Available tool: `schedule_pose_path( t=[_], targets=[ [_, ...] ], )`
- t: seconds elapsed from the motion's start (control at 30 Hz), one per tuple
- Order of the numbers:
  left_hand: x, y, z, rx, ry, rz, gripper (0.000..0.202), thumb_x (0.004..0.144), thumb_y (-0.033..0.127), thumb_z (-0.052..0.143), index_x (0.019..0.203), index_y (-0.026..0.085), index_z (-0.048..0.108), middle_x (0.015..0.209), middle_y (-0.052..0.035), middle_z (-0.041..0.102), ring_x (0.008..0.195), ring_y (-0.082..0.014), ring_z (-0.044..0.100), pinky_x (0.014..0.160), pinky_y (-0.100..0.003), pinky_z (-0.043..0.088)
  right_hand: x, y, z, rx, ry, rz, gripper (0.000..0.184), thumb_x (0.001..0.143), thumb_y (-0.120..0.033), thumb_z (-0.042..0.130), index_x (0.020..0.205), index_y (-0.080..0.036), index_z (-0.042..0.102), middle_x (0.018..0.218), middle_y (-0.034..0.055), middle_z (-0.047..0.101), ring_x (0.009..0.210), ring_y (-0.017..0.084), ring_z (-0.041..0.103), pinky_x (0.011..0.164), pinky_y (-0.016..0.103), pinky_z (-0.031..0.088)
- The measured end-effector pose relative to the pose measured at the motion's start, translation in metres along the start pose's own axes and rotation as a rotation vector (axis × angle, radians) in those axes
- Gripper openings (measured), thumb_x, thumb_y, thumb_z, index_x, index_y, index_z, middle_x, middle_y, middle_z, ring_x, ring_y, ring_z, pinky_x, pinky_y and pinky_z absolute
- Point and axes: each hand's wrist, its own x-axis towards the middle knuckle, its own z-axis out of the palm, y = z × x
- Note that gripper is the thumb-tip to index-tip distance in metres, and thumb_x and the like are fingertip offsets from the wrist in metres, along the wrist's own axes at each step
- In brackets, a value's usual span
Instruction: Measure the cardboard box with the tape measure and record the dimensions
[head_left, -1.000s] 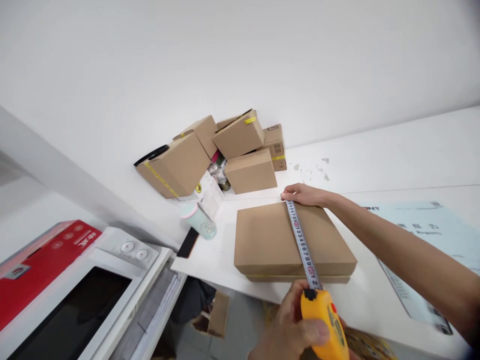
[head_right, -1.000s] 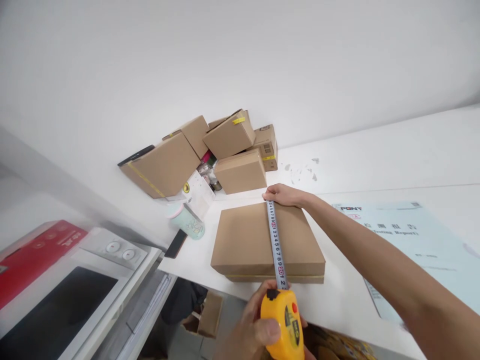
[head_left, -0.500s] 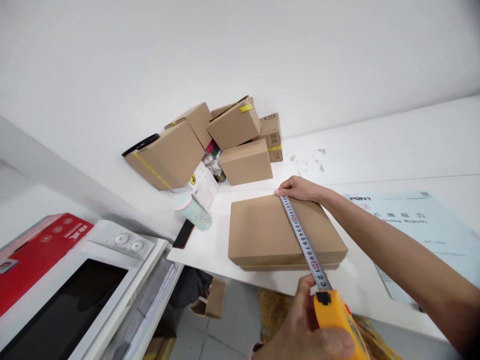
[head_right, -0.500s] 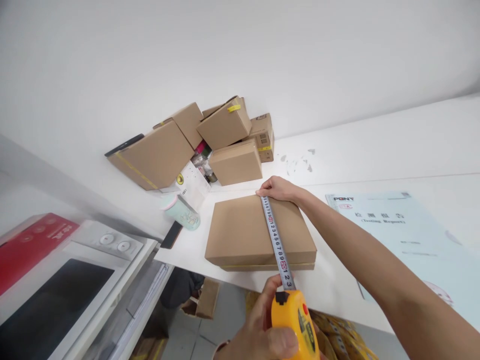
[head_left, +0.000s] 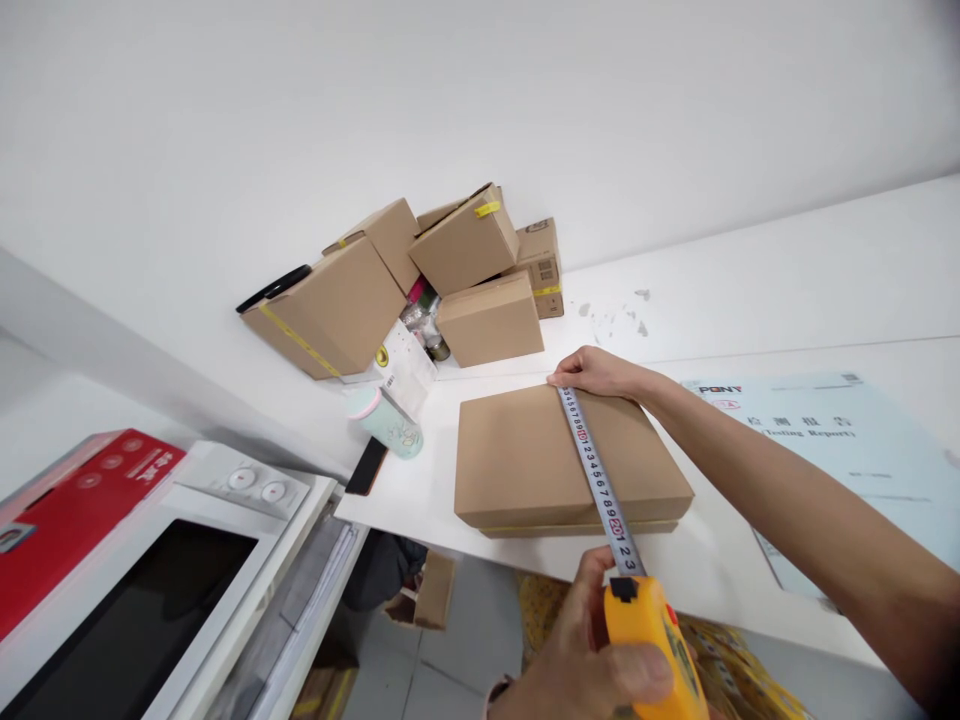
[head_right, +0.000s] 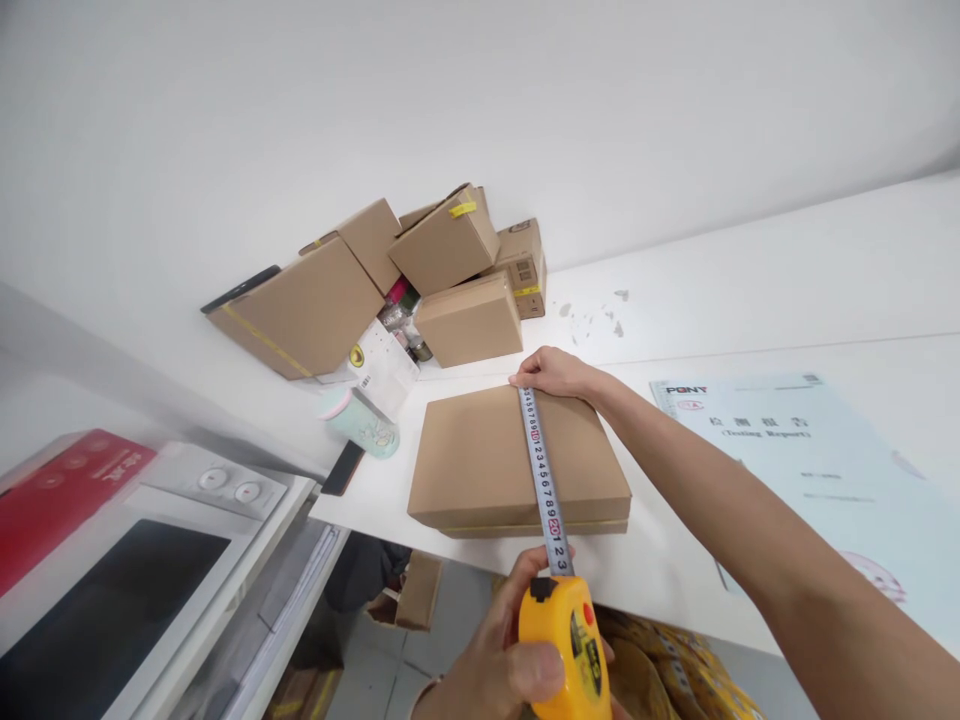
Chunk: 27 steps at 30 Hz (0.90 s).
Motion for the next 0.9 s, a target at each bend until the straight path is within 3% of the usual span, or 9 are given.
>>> schedule_pose_path(
  t=[0.1,0.23,0.37,0.5,0.6,0.73,0.8,0.9],
  targets=[
    [-0.003,0.001,-0.004,-0.004,-0.001,-0.029,0.082,0.054,0.035,0.093,0.125,0.025,0.051,0.092,-0.0046,0.064,0.069,-0.0250,0.073,0.059,-0.036,0.059,-0.001,-0.001,0.000,-0.001,-0.003,0.005,0.055,0.073,-0.074,0.068,0.065,-0.019,0.068,0.072,0.0048,0.068,0.072,0.022,0.060,0.066,0.033,0.045],
    [-0.001,-0.004,-0.006,-0.035,-0.015,-0.035,0.084,0.054,0.034,0.093,0.126,0.026,0.050,0.089,-0.0044,0.067,0.064,-0.0245,0.074,0.057,-0.034,0.060,0.000,-0.001,-0.001,-0.015,-0.013,-0.003,0.056,0.074,-0.075,0.067,0.065,-0.020,0.066,0.071,0.0037,0.065,0.072,0.021,0.058,0.066,0.033,0.044],
    [-0.002,-0.003,-0.016,-0.062,-0.031,0.017,0.070,0.062,0.038,0.091,0.121,0.024,0.055,0.093,-0.0065,0.070,0.066,-0.0259,0.076,0.060,-0.034,0.061,-0.004,-0.002,0.000,-0.067,0.029,-0.041,0.061,0.080,-0.080,0.057,0.068,-0.020,0.064,0.072,0.0032,0.066,0.073,0.021,0.059,0.067,0.032,0.043],
    [-0.022,0.010,-0.037,-0.025,-0.008,0.204,0.074,0.065,0.052,0.090,0.127,0.027,0.057,0.096,-0.0096,0.074,0.071,-0.0315,0.077,0.062,-0.041,0.062,-0.016,-0.003,-0.002,0.024,0.198,-0.037,0.068,0.088,-0.081,0.044,0.095,-0.019,0.072,0.104,0.0096,0.076,0.099,0.029,0.065,0.087,0.036,0.047],
    [-0.043,0.024,-0.050,0.145,0.248,0.511,0.088,0.056,0.058,0.093,0.131,0.029,0.058,0.106,-0.0130,0.074,0.084,-0.0368,0.076,0.073,-0.046,0.062,-0.033,0.005,-0.005,0.100,0.360,-0.047,0.068,0.094,-0.076,0.041,0.118,-0.021,0.072,0.131,0.0124,0.071,0.124,0.034,0.059,0.107,0.044,0.042],
    [-0.054,0.035,-0.063,0.307,0.727,0.825,0.088,0.054,0.062,0.092,0.128,0.025,0.062,0.124,-0.0154,0.070,0.104,-0.0354,0.071,0.074,-0.035,0.062,-0.073,0.035,0.000,0.185,0.510,0.031,0.061,0.095,-0.072,0.043,0.129,-0.029,0.070,0.142,0.0079,0.065,0.134,0.036,0.055,0.114,0.052,0.040],
    [-0.050,0.032,-0.073,0.291,0.823,0.861,0.080,0.057,0.059,0.091,0.125,0.027,0.063,0.128,-0.0131,0.069,0.105,-0.0314,0.070,0.073,-0.031,0.061,-0.098,0.053,0.012,0.219,0.525,0.085,0.059,0.095,-0.071,0.043,0.137,-0.035,0.065,0.149,0.0048,0.060,0.136,0.037,0.055,0.113,0.055,0.043],
    [-0.040,0.029,-0.090,0.266,0.826,0.836,0.065,0.067,0.062,0.085,0.119,0.027,0.067,0.122,-0.0104,0.072,0.097,-0.0287,0.073,0.070,-0.030,0.061,-0.133,0.071,0.036,0.244,0.458,-0.008,0.060,0.099,-0.069,0.030,0.147,-0.043,0.054,0.160,-0.0003,0.048,0.145,0.036,0.045,0.109,0.055,0.049]
  ],
)
